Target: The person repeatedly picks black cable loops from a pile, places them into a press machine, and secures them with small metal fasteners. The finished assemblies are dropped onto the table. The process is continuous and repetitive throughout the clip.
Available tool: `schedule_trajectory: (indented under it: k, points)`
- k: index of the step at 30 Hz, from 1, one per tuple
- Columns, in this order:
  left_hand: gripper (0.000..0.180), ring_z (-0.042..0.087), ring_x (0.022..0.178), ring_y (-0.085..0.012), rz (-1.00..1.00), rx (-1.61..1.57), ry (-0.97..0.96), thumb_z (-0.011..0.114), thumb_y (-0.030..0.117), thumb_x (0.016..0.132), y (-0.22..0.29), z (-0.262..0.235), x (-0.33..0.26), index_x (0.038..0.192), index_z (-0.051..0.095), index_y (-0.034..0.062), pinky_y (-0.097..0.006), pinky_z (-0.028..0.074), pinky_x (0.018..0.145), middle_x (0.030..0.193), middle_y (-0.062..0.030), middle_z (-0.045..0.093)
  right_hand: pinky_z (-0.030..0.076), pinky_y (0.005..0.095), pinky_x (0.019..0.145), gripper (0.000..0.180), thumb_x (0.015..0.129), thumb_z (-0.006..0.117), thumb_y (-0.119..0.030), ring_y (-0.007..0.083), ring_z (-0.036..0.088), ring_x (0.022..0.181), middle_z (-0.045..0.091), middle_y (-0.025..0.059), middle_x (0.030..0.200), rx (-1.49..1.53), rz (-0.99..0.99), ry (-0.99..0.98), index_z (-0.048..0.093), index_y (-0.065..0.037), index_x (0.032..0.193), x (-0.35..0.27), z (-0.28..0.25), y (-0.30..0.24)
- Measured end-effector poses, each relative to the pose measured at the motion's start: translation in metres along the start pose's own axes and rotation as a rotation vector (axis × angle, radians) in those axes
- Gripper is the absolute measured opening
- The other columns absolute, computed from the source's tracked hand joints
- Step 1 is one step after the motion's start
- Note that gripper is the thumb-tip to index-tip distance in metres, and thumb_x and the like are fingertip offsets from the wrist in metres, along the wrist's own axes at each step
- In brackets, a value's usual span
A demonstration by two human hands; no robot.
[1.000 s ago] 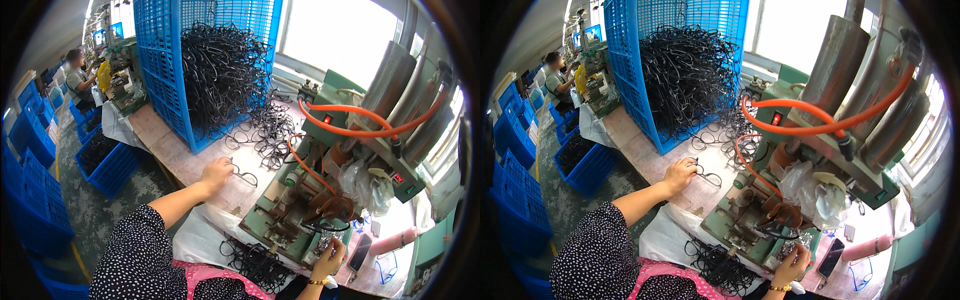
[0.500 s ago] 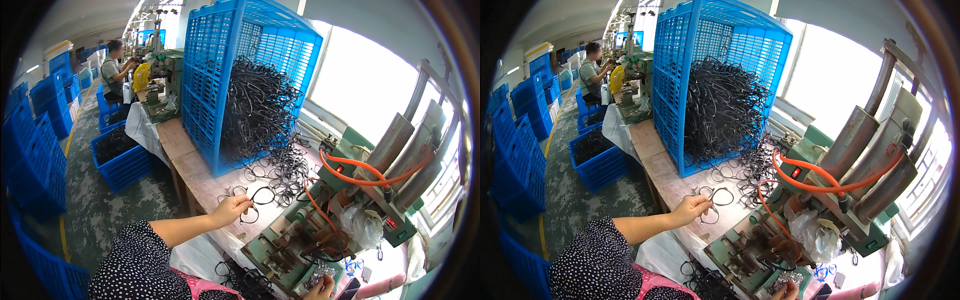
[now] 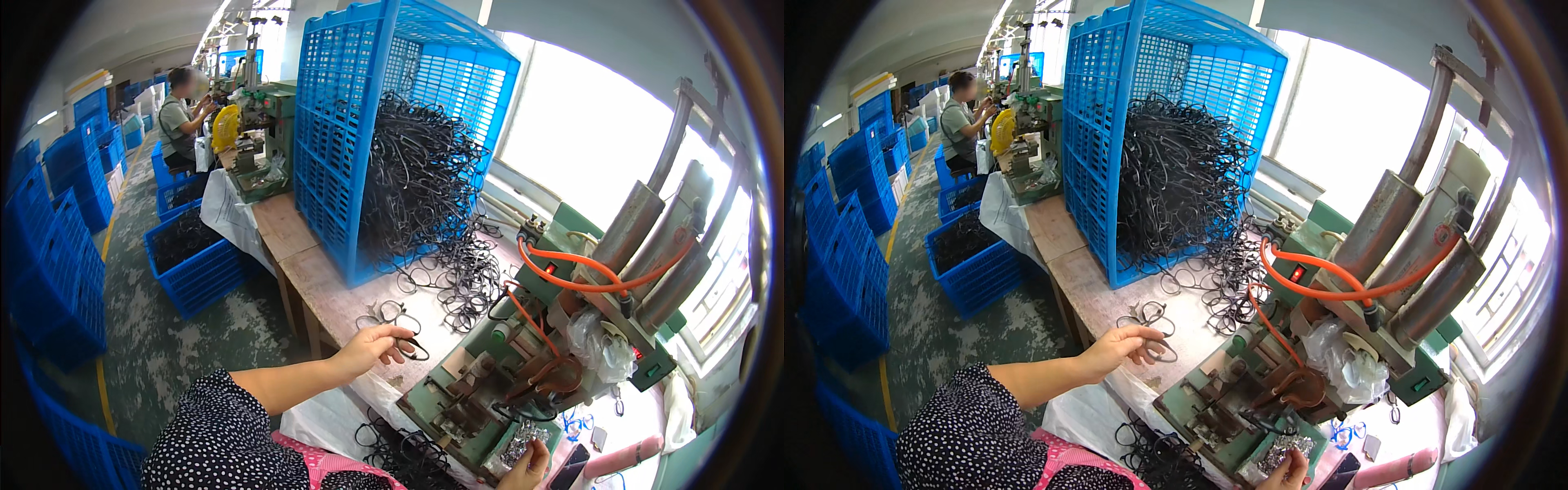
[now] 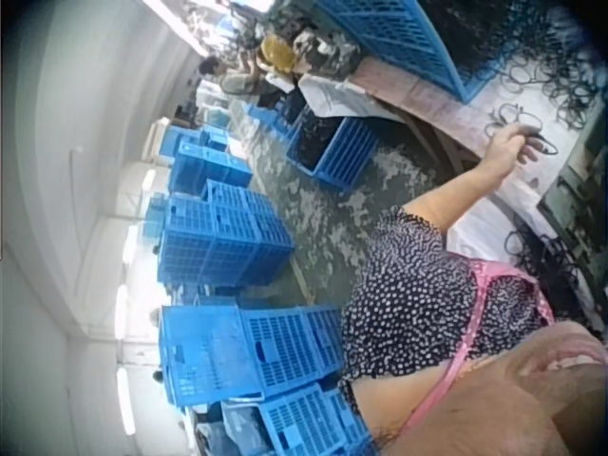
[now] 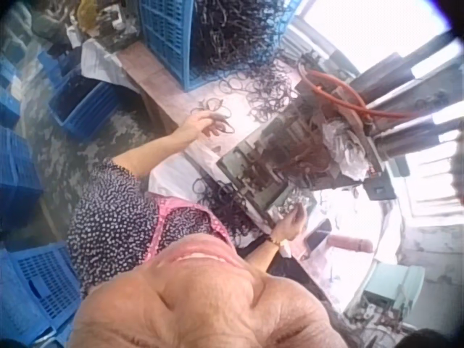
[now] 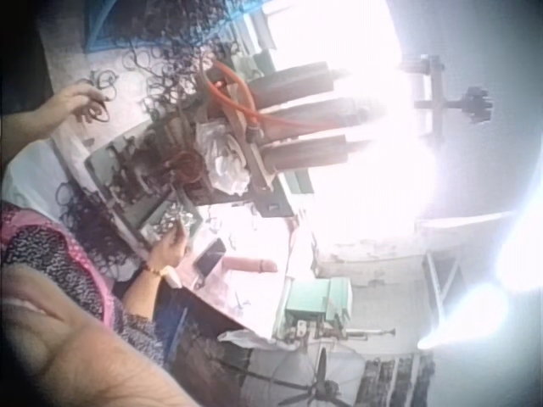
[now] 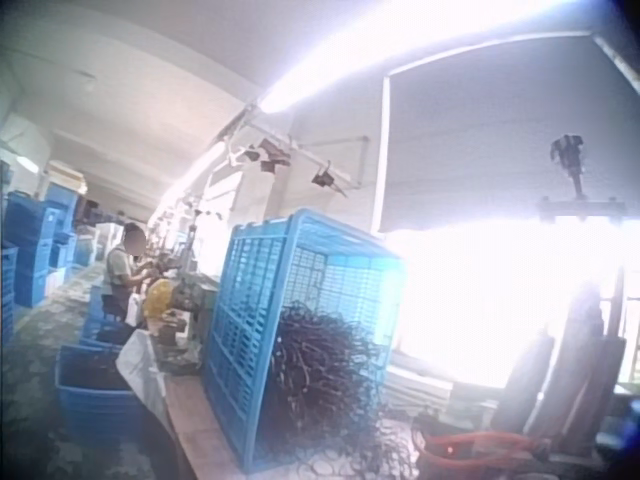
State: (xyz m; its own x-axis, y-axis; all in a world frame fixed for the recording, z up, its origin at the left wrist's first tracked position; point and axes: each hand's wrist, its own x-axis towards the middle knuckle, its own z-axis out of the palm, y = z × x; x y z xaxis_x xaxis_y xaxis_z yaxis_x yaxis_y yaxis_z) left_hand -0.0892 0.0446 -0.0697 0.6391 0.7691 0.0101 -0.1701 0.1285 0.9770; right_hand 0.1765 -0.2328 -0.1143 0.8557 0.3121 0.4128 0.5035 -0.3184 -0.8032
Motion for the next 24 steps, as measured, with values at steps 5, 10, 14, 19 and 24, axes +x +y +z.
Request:
schedule_trajectory:
  k: [5, 10, 14, 19, 24]
  points:
    - [0.028, 0.066, 0.088, -0.0118, 0.068, 0.074, -0.059, 0.054, 0.015, 0.100, 0.004, 0.002, -0.009, 0.124, 0.062, 0.0022, -0.025, 0.049, 0.077, 0.101, -0.0057, 0.070, 0.053, 0.0318, 0.086, 0.021, 0.095, 0.062, -0.007, 0.0207, 0.067, 0.095, 0.072, 0.0123, 0.105, 0.006, -0.011, -0.008, 0.067, 0.001, 0.114, 0.000, 0.000, -0.001]
    - [0.028, 0.066, 0.075, -0.0113, 0.028, -0.004, -0.137, 0.055, 0.020, 0.102, 0.004, 0.003, -0.013, 0.117, 0.064, -0.0010, -0.024, 0.052, 0.068, 0.082, -0.0058, 0.068, 0.052, 0.0314, 0.085, 0.021, 0.096, 0.062, -0.011, 0.0199, 0.067, 0.094, 0.072, 0.0115, 0.104, 0.034, -0.028, -0.025, 0.068, -0.001, 0.113, -0.001, 0.002, -0.004]
    - [0.027, 0.058, 0.066, -0.0087, -0.004, 0.027, -0.122, 0.056, 0.021, 0.101, -0.001, 0.005, -0.016, 0.114, 0.068, 0.0003, -0.022, 0.048, 0.064, 0.078, -0.0004, 0.065, 0.053, 0.0307, 0.083, 0.022, 0.096, 0.063, -0.013, 0.0198, 0.066, 0.093, 0.071, 0.0113, 0.105, 0.071, 0.046, -0.024, 0.067, -0.001, 0.115, -0.004, 0.000, -0.007]
    - [0.019, 0.053, 0.089, -0.0102, 0.436, 0.449, 0.043, 0.063, 0.017, 0.097, -0.004, 0.006, -0.015, 0.109, 0.073, 0.0051, -0.024, 0.042, 0.081, 0.090, -0.0003, 0.057, 0.052, 0.0310, 0.084, 0.025, 0.097, 0.061, -0.013, 0.0220, 0.064, 0.097, 0.067, 0.0133, 0.112, 0.017, -0.011, -0.039, 0.065, -0.002, 0.119, 0.003, 0.004, 0.009]
    - [0.020, 0.053, 0.070, -0.0040, 0.165, 0.207, 0.080, 0.058, 0.016, 0.100, 0.002, 0.015, -0.013, 0.105, 0.072, 0.0027, -0.018, 0.041, 0.061, 0.089, 0.0004, 0.065, 0.045, 0.0340, 0.091, 0.020, 0.080, 0.059, 0.008, 0.0233, 0.058, 0.095, 0.062, 0.0093, 0.095, 0.145, -0.139, 0.104, 0.061, 0.000, 0.098, 0.010, 0.010, 0.015]
